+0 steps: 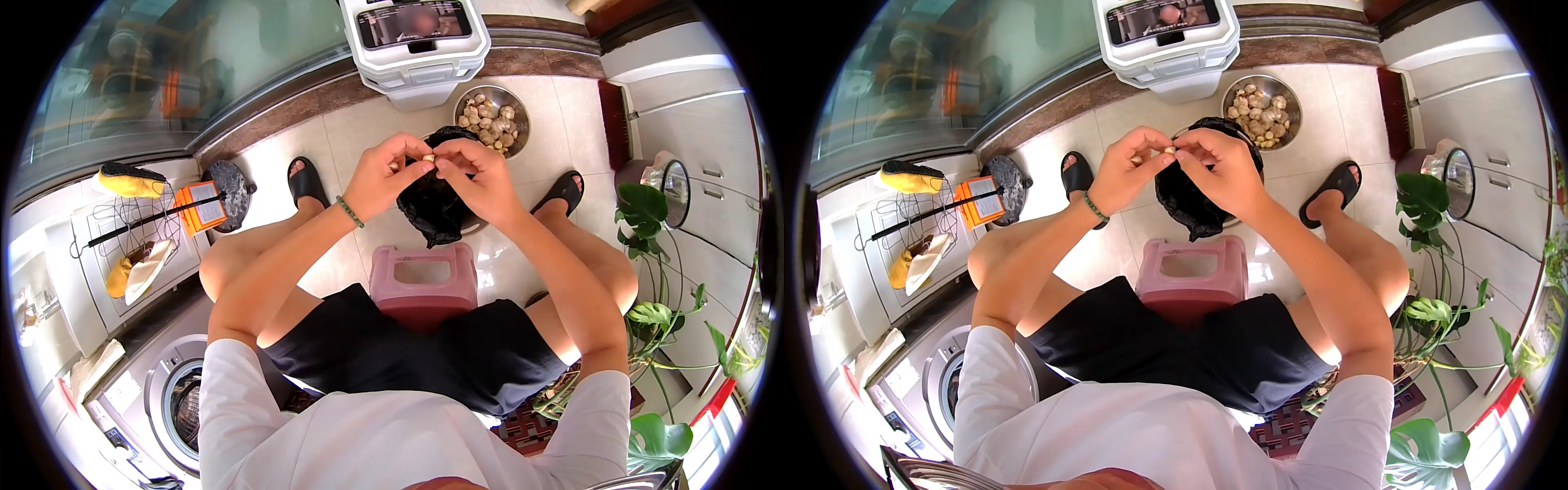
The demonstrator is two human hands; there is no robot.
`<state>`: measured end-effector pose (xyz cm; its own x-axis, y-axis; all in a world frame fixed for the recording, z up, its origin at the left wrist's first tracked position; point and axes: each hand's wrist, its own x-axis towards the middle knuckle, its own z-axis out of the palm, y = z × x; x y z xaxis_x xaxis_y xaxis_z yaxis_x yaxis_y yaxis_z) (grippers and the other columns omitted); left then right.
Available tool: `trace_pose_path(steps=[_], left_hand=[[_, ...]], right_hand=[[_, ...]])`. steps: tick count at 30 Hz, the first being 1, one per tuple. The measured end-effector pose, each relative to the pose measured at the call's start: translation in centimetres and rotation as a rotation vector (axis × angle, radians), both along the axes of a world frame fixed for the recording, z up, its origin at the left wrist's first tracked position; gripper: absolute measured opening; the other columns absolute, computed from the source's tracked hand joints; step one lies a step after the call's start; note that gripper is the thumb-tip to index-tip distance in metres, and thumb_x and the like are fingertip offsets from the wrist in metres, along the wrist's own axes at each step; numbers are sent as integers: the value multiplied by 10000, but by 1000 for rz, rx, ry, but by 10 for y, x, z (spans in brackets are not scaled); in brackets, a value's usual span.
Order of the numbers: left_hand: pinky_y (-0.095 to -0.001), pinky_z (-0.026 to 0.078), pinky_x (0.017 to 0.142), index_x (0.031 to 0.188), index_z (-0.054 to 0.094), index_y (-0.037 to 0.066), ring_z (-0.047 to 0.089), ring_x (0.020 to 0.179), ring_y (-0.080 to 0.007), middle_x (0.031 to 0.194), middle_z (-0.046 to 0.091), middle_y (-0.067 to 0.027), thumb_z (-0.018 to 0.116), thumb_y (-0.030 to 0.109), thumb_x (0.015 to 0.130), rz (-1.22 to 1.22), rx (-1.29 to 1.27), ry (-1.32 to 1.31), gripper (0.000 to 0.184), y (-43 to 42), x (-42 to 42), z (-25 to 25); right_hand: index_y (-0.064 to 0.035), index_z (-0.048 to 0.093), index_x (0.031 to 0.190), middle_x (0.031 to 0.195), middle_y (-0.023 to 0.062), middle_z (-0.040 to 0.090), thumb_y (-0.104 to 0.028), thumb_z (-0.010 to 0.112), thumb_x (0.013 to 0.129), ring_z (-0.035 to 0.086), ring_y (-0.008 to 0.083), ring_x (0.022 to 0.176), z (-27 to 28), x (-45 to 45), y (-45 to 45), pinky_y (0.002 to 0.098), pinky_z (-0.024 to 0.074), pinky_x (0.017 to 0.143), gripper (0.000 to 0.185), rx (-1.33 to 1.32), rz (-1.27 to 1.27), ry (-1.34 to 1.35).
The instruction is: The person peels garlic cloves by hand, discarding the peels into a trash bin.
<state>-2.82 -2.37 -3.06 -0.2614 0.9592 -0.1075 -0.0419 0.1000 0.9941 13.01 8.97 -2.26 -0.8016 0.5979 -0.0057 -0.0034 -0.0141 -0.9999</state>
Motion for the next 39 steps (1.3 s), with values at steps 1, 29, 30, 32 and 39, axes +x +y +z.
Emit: trace_pose_path(steps=[1, 29, 30, 32, 39], left_hand=[[-176, 344, 551, 1067, 617, 43, 386, 607, -7, 885, 645, 34, 665, 76, 876, -2, -22, 34, 200, 0, -1, 2], [-188, 381, 575, 952, 696, 16, 506, 681, -16, 948, 689, -14, 677, -5, 849, -33, -2, -31, 107, 7, 14, -3], [-198, 404, 576, 948, 695, 6, 532, 691, -31, 944, 700, -36, 685, 10, 845, -36, -17, -40, 104, 8, 15, -1], [-196, 400, 564, 970, 697, 12, 532, 686, -25, 942, 701, -30, 684, 31, 851, -52, -57, -20, 121, 10, 15, 4], [-273, 468, 563, 1007, 713, 86, 594, 609, -149, 909, 669, -25, 721, 123, 805, -7, 125, 564, 205, 18, 17, 16]], right_hand=[[50, 634, 954, 871, 76, 662, -12, 611, 869, 642, 91, 761, 1, 0, 1, 229, 525, 688, 107, -1, -2, 0], [-10, 607, 746, 676, 90, 595, 13, 692, 674, 570, 208, 529, 5, 13, 3, 304, 468, 495, 113, 589, -137, -95], [-6, 604, 735, 666, 83, 594, 8, 692, 684, 570, 179, 531, 5, 13, 4, 293, 461, 494, 103, 559, -147, -93], [-3, 601, 724, 657, 76, 592, 2, 693, 693, 569, 151, 534, 4, 14, 4, 282, 454, 493, 97, 529, -158, -91], [14, 588, 699, 602, 7, 565, -33, 656, 754, 491, 43, 560, -5, 16, 7, 228, 397, 501, 100, 45, -162, -263]])
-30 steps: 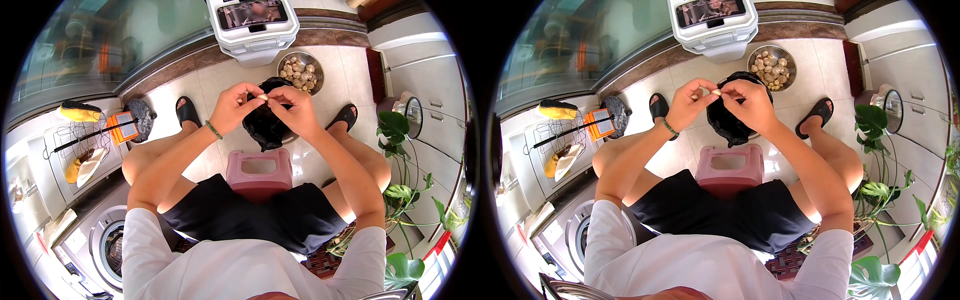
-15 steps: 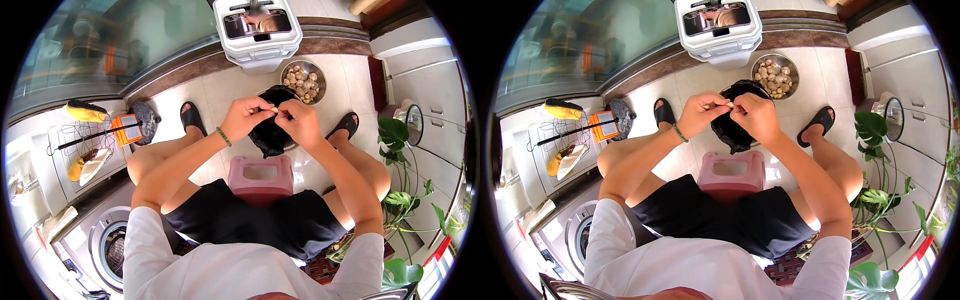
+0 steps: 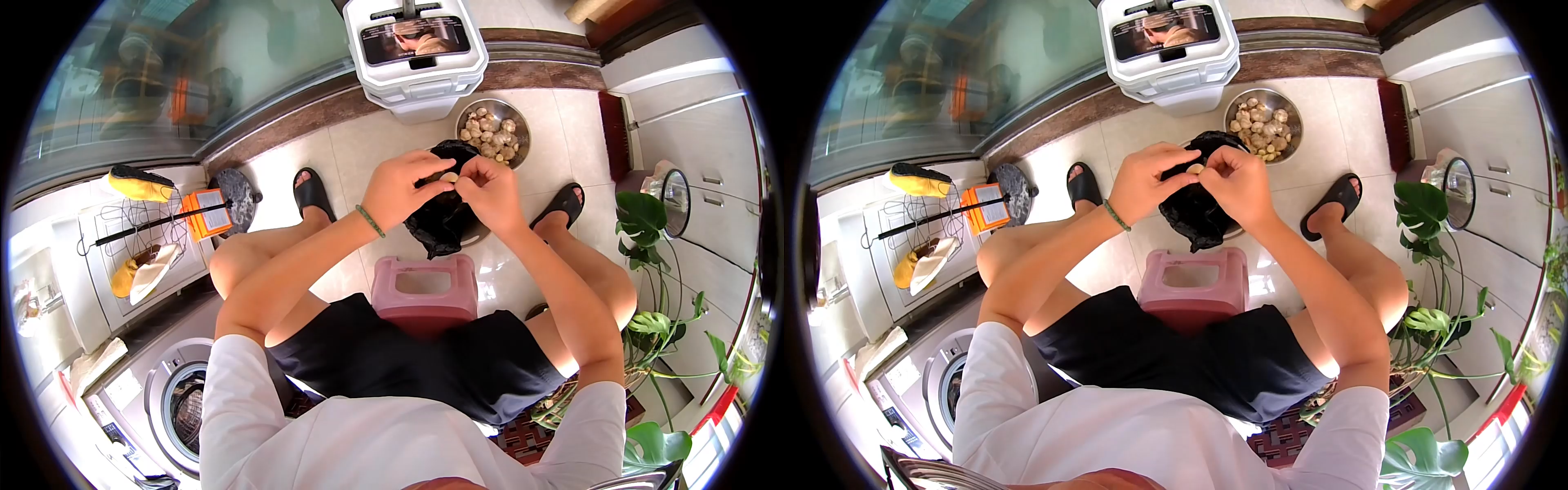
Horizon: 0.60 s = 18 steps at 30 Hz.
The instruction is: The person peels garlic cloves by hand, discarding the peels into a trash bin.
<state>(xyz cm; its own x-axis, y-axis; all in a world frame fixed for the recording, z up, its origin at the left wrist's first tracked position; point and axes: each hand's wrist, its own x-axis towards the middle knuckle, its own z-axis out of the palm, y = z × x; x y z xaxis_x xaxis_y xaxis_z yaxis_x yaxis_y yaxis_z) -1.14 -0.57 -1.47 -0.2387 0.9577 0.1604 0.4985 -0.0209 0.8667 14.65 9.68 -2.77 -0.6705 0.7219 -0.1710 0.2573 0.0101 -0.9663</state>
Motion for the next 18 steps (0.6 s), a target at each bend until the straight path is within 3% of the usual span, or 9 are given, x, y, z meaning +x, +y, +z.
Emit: trace_pose_path(steps=[3, 5, 7, 8, 10, 13, 15, 18], left_hand=[[-282, 460, 586, 1049, 696, 73, 587, 674, -211, 908, 648, -81, 725, 75, 782, -102, 44, 101, 269, -1, -3, -4], [-284, 463, 586, 1036, 689, 72, 589, 679, -209, 914, 644, -76, 715, 75, 791, -106, 35, 135, 246, -1, -1, -4], [-286, 467, 586, 1023, 683, 71, 591, 685, -206, 920, 640, -70, 705, 76, 801, -110, 27, 167, 223, -1, 2, -3], [-279, 465, 590, 1011, 668, 60, 589, 689, -190, 932, 634, -60, 692, 74, 814, -97, -3, 88, 199, 0, 3, -1], [-271, 463, 593, 1000, 653, 49, 587, 693, -175, 945, 628, -51, 679, 72, 828, -85, -32, 11, 175, 0, 3, -1], [-249, 438, 580, 1019, 618, 40, 541, 661, -127, 974, 617, -23, 637, 93, 888, -104, -81, -203, 143, 0, 1, -14], [-222, 396, 568, 1093, 590, 56, 470, 640, -66, 987, 607, -3, 581, 139, 952, -64, -41, -561, 164, 2, 3, -23], [-198, 352, 551, 1168, 553, 83, 400, 616, -32, 1016, 604, -3, 548, 206, 982, 19, -187, -731, 224, 0, -4, -14]], right_hand=[[15, 589, 694, 605, 5, 567, -34, 639, 767, 488, 41, 559, 1, 0, -2, 224, 397, 504, 100, 9, 18, -9], [14, 589, 692, 607, 8, 571, -33, 629, 773, 496, 43, 561, 0, 1, -2, 223, 401, 505, 103, 6, 30, -1], [2, 599, 710, 628, 17, 583, -45, 618, 789, 527, 55, 564, -1, 1, 0, 226, 433, 517, 95, -265, 16, 48], [2, 599, 710, 628, 17, 583, -45, 618, 789, 527, 55, 564, 1, 1, 1, 226, 433, 517, 95, -266, 15, 47], [-23, 602, 747, 665, 22, 588, -72, 604, 803, 554, 79, 568, 5, -1, 2, 249, 499, 562, 75, -592, -44, 76], [-44, 600, 778, 693, 21, 582, -95, 598, 809, 555, 95, 569, 4, 0, 5, 284, 544, 614, 60, -792, -56, 128], [-51, 597, 781, 695, 18, 576, -103, 596, 811, 553, 99, 571, 1, 1, 7, 298, 552, 631, 60, -831, -61, 136], [-57, 595, 789, 698, 16, 573, -120, 590, 817, 553, 104, 569, -4, 1, 9, 306, 555, 633, 69, -864, -58, 119]])
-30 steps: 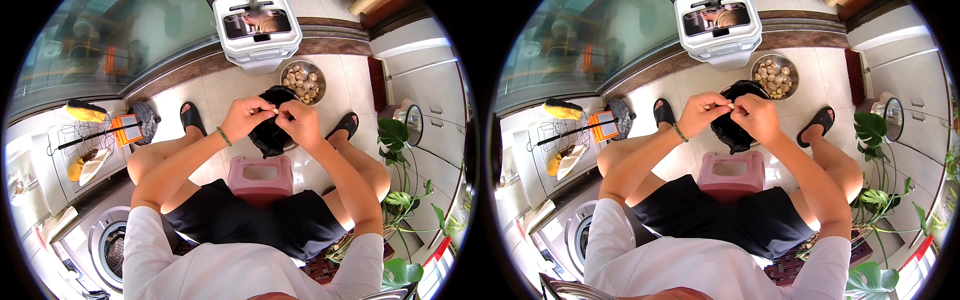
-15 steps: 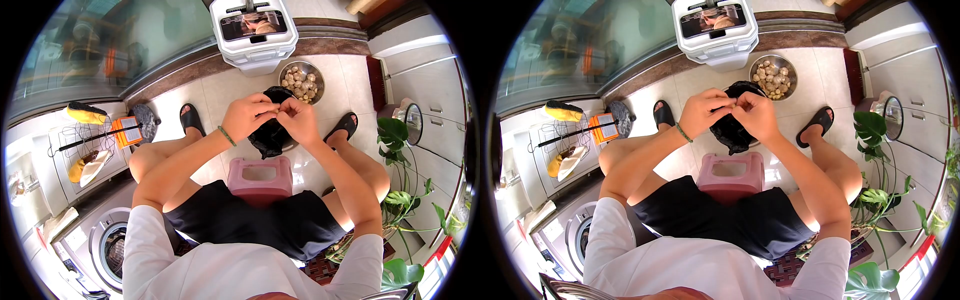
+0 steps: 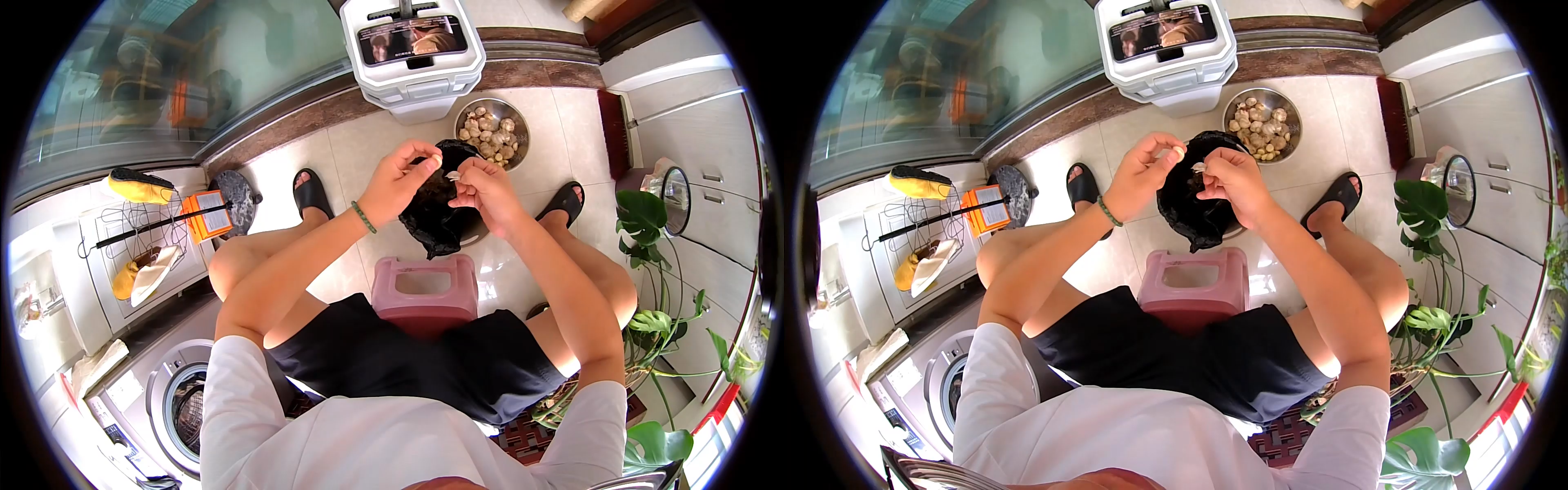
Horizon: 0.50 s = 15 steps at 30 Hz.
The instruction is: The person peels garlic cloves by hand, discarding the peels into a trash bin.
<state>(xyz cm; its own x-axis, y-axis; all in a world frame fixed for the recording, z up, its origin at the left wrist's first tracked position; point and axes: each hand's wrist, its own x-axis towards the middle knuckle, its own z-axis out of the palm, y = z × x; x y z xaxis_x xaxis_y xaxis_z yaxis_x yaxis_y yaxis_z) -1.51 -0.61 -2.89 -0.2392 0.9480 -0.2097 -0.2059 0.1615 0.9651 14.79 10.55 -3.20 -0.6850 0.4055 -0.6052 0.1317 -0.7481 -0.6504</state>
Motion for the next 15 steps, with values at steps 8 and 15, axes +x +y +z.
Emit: trace_pose_path(steps=[8, 15], left_hand=[[-189, 292, 515, 1269, 539, 80, 341, 584, -19, 1082, 608, 2, 535, 253, 987, -14, -78, -421, 331, -3, -13, 12], [-181, 292, 520, 1261, 573, 75, 343, 605, -6, 1019, 621, 42, 575, 224, 969, -27, -75, -382, 328, -6, -15, 16]], right_hand=[[-11, 606, 797, 666, 38, 583, -118, 580, 809, 573, 128, 582, -40, 1, -6, 286, 462, 558, 111, 966, 324, -252], [-16, 617, 798, 714, 101, 609, -79, 636, 779, 599, 243, 632, -38, -1, -10, 345, 470, 598, 69, 1177, 420, -230]])
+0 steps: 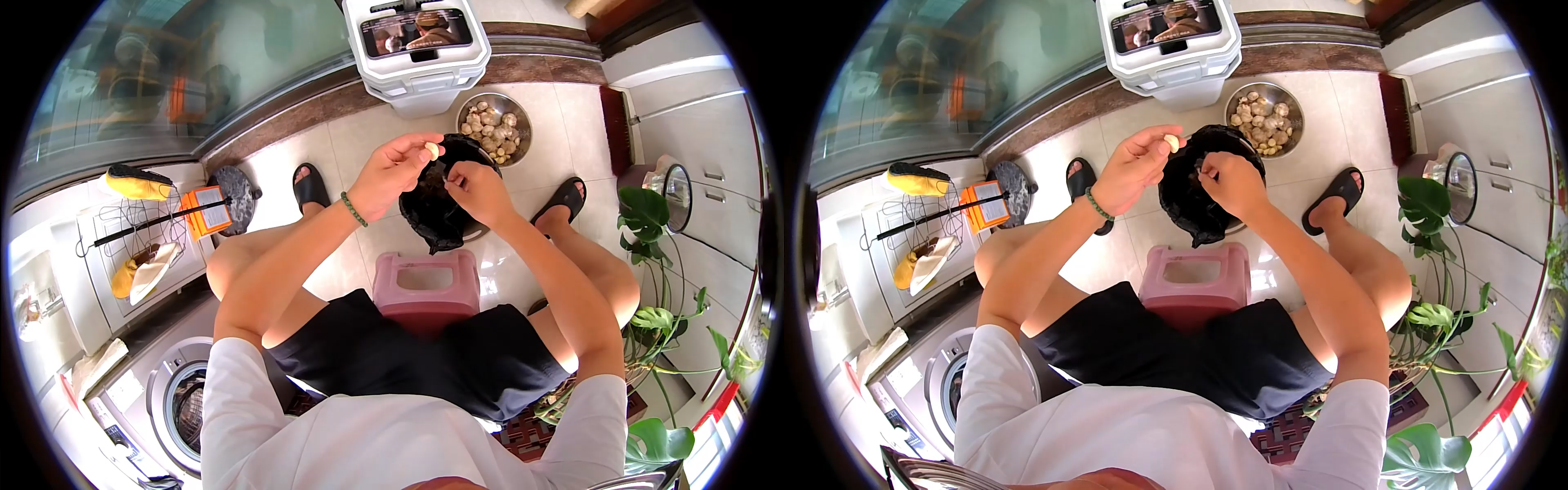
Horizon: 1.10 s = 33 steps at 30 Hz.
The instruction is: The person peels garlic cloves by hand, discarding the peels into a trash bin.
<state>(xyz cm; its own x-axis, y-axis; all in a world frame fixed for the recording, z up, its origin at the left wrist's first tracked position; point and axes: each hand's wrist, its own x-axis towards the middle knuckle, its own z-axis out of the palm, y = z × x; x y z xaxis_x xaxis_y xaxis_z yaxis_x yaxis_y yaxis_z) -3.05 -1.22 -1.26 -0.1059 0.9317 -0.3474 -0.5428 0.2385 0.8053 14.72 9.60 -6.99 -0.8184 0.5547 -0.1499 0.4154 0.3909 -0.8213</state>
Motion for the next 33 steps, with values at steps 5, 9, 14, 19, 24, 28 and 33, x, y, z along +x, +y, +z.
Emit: trace_pose_path(steps=[5, 9, 14, 19, 24, 28, 33], left_hand=[[-185, 282, 530, 1214, 602, 84, 357, 628, -2, 947, 604, 63, 630, 213, 936, 9, -30, 76, 308, -2, -3, -5], [-192, 264, 539, 1152, 626, 88, 350, 625, -11, 821, 547, 88, 662, 213, 914, 12, -66, 94, 271, -4, -2, -1], [-196, 269, 543, 1124, 637, 89, 351, 618, -13, 792, 540, 89, 670, 218, 908, 15, -73, 103, 254, -3, 0, -3], [-198, 281, 552, 1112, 657, 86, 384, 633, -10, 826, 592, 79, 687, 219, 895, -5, -51, 120, 256, -2, 1, -5], [-193, 425, 659, 1077, 690, 52, 533, 774, -30, 947, 670, 21, 716, 148, 866, -41, -90, 108, 234, -2, 1, -5], [-190, 426, 661, 1071, 697, 50, 534, 772, -30, 932, 676, 19, 721, 143, 860, -26, -97, 121, 231, 0, 1, -8], [-189, 432, 663, 1077, 696, 42, 534, 759, -29, 921, 679, 18, 714, 119, 862, -38, -62, 112, 229, 0, 3, -8]], right_hand=[[-14, 607, 777, 758, 105, 606, -68, 662, 759, 613, 256, 647, 13, -7, 4, 349, 482, 602, 79, -58, -27, 116], [3, 589, 796, 725, 87, 580, -25, 684, 741, 604, 193, 640, 25, -9, 6, 295, 484, 592, 113, -136, -53, 274], [-5, 572, 872, 769, 80, 597, 23, 686, 754, 613, 161, 667, 39, -12, 4, 274, 509, 639, 166, -172, -29, 351], [-45, 501, 1065, 914, 81, 625, 52, 647, 823, 675, 195, 791, 59, -15, -3, 299, 546, 703, 298, -143, -109, 627], [-53, 499, 1069, 916, 94, 627, 48, 637, 834, 686, 230, 818, 61, -13, -1, 311, 552, 701, 290, -40, -30, 560], [-61, 491, 1085, 906, 99, 624, 49, 631, 834, 683, 245, 807, 61, -13, 3, 312, 549, 697, 308, -45, -17, 511], [-51, 482, 1066, 890, 91, 607, 65, 623, 834, 679, 233, 806, 62, -13, 3, 307, 551, 720, 295, -78, -5, 523]])
